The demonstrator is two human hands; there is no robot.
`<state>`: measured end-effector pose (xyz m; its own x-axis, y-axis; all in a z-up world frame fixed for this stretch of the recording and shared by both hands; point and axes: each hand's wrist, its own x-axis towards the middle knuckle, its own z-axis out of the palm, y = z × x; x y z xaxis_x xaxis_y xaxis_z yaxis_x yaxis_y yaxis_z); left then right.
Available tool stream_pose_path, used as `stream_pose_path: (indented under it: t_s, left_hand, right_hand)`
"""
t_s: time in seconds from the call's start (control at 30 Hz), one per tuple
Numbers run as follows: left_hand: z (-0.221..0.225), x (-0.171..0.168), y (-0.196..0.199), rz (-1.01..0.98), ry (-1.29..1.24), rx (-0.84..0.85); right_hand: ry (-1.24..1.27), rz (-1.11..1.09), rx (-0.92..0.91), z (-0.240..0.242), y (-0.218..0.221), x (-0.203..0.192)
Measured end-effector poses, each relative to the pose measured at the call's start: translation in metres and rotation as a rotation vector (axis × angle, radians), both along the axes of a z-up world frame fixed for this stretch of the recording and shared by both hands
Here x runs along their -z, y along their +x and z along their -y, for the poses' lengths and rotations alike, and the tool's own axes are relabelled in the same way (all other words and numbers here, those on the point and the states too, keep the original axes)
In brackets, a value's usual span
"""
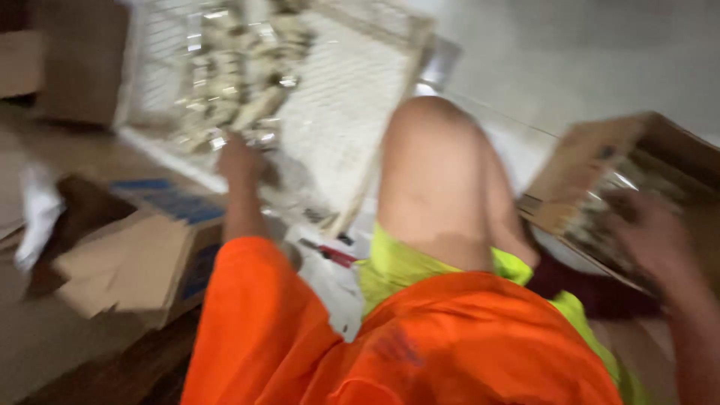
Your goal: Packing small wrapped items from a crate into cardboard boxes while sitting on the floor.
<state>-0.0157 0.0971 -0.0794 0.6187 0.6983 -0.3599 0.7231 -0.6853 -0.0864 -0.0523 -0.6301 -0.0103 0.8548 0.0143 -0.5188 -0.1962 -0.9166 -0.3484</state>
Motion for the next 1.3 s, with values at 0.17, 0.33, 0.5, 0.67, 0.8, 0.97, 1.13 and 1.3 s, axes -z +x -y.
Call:
stream_pose_path:
  t_s: [0.17,0.33,0.5,0.67,0.8,0.97,1.13,1.3]
  left_hand:
    - [0.037,-0.062,0.022,-0.236,-0.063,-0.041]
    - [0.032,-0.09,0.02,0.041,-0.108,-0.144]
    - [0.049,-0.09,0.031,0.145,-0.191,-0.323]
    - [0.079,-0.092,0.023,0.305,-0.287,-0.456]
    - [0.047,-0.045,0.013,0.354,-0.229,-0.556]
    - [0.044,-0.064,0.026,0.23,-0.259,-0.553]
    - [0.039,-0.071,0.036,0.324,-0.024,-0.263]
    - [0.027,-0.043,0.029,0.08,-0.132,-0.166]
  right_hand:
    - [-0.05,0.075,0.029,0.025,-0.002,0.018]
    - [0.238,0.134,0.219,0.014,-0.021,-0.018]
    - [0.263,0.147,0.368,0.035,-0.025,0.008]
    - [0.186,0.159,0.335,0.007,-0.017,-0.032]
    - [0.188,0.157,0.257,-0.004,-0.016,-0.053]
    - [0.2,0.107,0.434,-0.027,-0.019,-0.085]
    - [0.428,0.213,0.542,0.008,-0.042,-0.059]
    - [0.368,0.309,0.407,0.031,-0.055,-0.051]
